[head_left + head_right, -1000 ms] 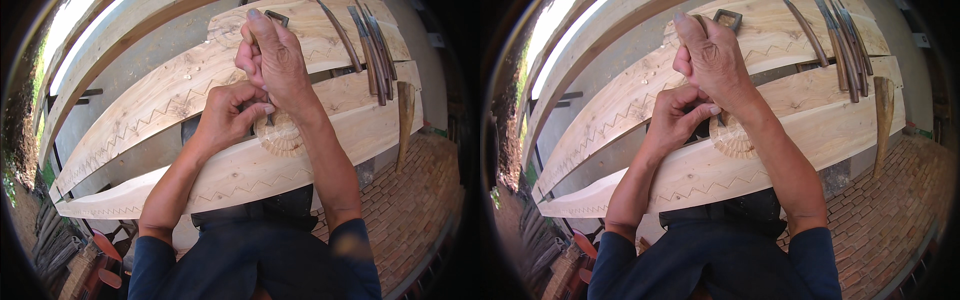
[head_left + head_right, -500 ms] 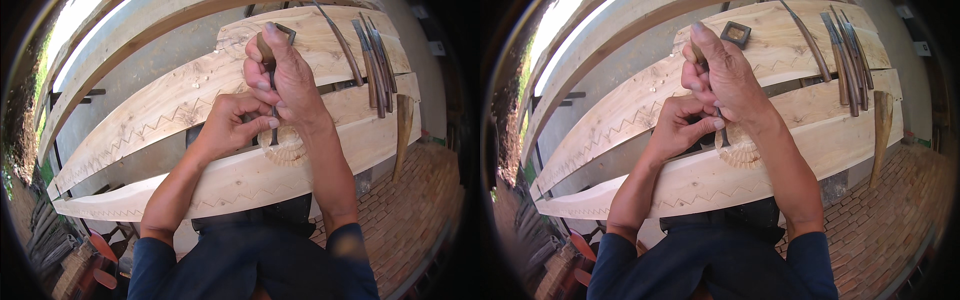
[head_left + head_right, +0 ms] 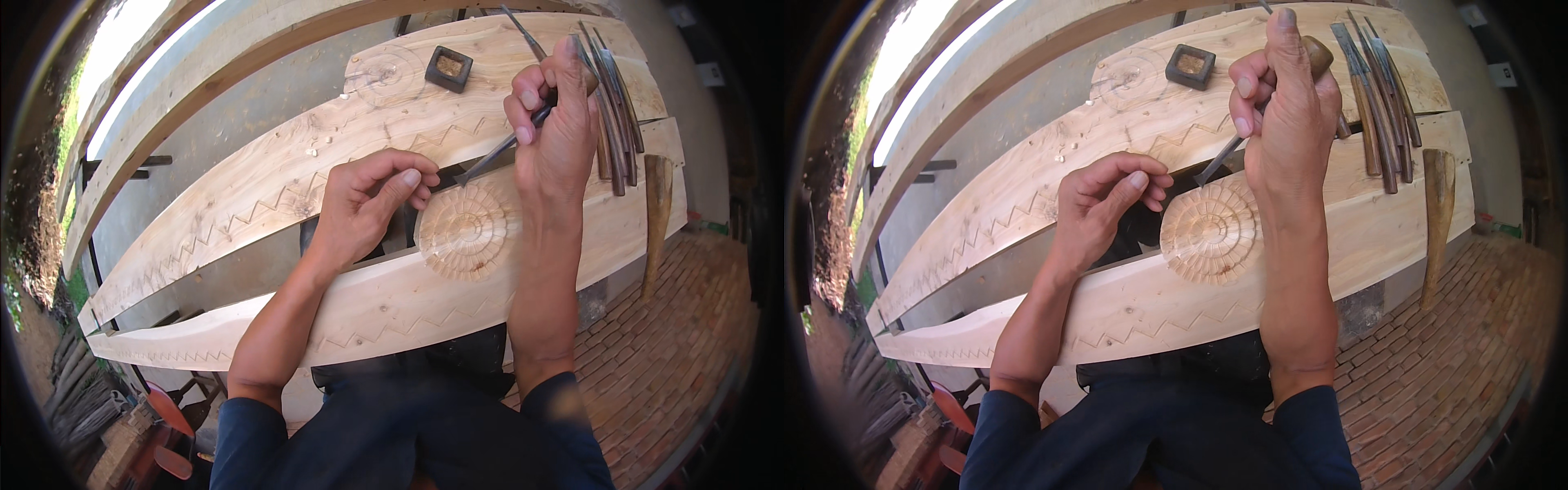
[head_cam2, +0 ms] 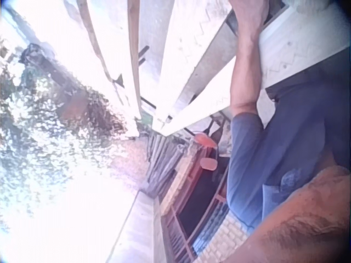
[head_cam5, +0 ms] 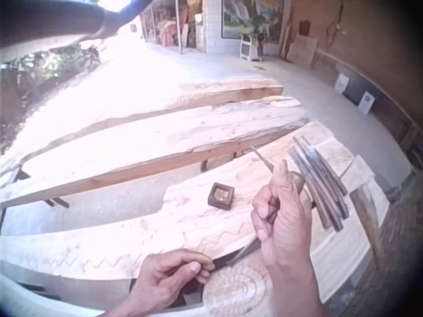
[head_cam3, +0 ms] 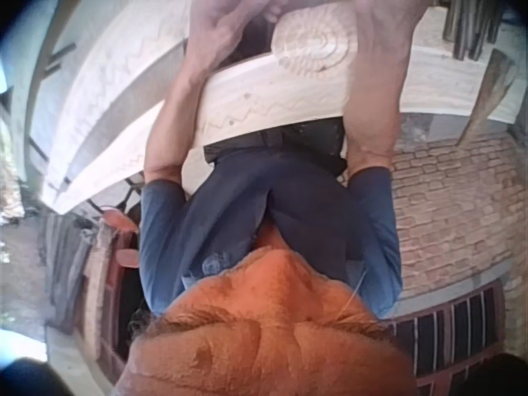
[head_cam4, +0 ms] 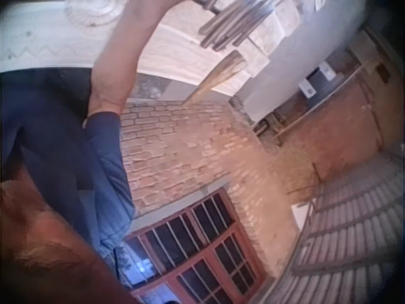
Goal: The person carves a circular decorative pattern into a long wooden board using a gouge. They use their hands to guide the tool and apply pressure to the wood, occasionally clearing away small shavings.
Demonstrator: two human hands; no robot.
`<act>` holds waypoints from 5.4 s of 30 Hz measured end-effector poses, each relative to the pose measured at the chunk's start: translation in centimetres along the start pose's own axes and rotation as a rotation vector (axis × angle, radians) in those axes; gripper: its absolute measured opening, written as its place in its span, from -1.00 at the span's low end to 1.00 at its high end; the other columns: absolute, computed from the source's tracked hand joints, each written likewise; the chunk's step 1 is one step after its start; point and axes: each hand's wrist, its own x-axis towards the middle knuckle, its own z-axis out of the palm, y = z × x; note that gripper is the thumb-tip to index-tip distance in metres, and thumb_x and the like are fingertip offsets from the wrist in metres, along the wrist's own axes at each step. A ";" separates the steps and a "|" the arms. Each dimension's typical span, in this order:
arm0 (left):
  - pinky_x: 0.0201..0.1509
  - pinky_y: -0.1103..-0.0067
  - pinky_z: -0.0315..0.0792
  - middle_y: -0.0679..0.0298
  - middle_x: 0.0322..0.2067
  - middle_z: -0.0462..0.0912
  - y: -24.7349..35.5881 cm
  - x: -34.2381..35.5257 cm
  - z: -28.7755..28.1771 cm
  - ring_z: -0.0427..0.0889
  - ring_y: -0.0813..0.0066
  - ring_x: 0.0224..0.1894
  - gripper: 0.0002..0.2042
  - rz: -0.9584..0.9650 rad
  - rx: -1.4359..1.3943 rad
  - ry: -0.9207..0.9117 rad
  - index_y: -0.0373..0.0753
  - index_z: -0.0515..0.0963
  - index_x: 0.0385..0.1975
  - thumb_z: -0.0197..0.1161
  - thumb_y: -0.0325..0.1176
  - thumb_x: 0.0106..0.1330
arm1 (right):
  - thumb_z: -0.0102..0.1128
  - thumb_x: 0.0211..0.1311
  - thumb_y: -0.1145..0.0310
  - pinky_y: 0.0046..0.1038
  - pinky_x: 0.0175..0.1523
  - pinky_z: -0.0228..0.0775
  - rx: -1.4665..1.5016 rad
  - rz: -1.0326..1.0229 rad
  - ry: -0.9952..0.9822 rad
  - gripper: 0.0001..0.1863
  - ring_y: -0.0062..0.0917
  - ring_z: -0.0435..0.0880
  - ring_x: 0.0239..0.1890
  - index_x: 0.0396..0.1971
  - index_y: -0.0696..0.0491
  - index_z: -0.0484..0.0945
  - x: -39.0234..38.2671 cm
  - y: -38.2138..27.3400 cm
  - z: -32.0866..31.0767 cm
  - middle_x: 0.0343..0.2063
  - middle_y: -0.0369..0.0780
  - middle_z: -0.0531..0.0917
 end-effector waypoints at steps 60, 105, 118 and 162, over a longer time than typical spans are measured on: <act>-0.42 0.54 0.63 0.14 -0.29 0.79 -0.5 -7.4 3.1 0.79 0.43 -0.38 -0.56 0.615 0.821 -0.042 -0.40 0.76 0.00 0.39 -0.46 0.04 | 0.37 0.43 -0.19 -0.39 -0.51 0.30 -0.386 -0.487 -0.833 -0.33 -0.44 0.51 -0.62 -0.64 0.01 0.34 -16.5 -1.6 1.5 -0.52 -0.20 0.59; -0.32 0.51 0.70 0.05 -0.28 0.80 -0.3 -7.2 3.2 0.84 0.34 -0.31 -0.60 0.597 0.812 -0.097 -0.43 0.75 0.03 0.37 -0.48 0.16 | 0.36 0.48 -0.10 -0.50 -0.50 0.35 -0.390 -0.410 -0.891 -0.38 -0.55 0.48 -0.67 -0.60 0.05 0.36 -17.1 -1.4 0.4 -0.50 -0.17 0.68; -0.24 0.50 0.78 0.06 -0.31 0.84 -0.1 -6.7 3.6 0.88 0.31 -0.31 -0.64 0.694 0.848 -0.102 -0.42 0.78 0.01 0.55 -0.42 0.23 | 0.25 0.54 -0.16 -0.48 -0.46 0.43 -0.373 -0.475 -0.862 -0.40 -0.50 0.61 -0.58 -0.52 0.05 0.42 -16.6 -1.6 -0.9 -0.43 -0.14 0.76; -0.38 0.57 0.58 0.15 -0.34 0.79 0.3 -7.7 3.7 0.76 0.41 -0.41 -0.63 0.611 0.846 -0.068 -0.41 0.75 0.01 0.41 -0.47 0.18 | 0.31 0.49 0.04 -0.44 -0.46 0.38 -0.105 -0.374 -0.851 -0.49 -0.46 0.52 -0.59 -0.56 0.05 0.38 -16.3 -1.8 -0.3 -0.48 -0.19 0.62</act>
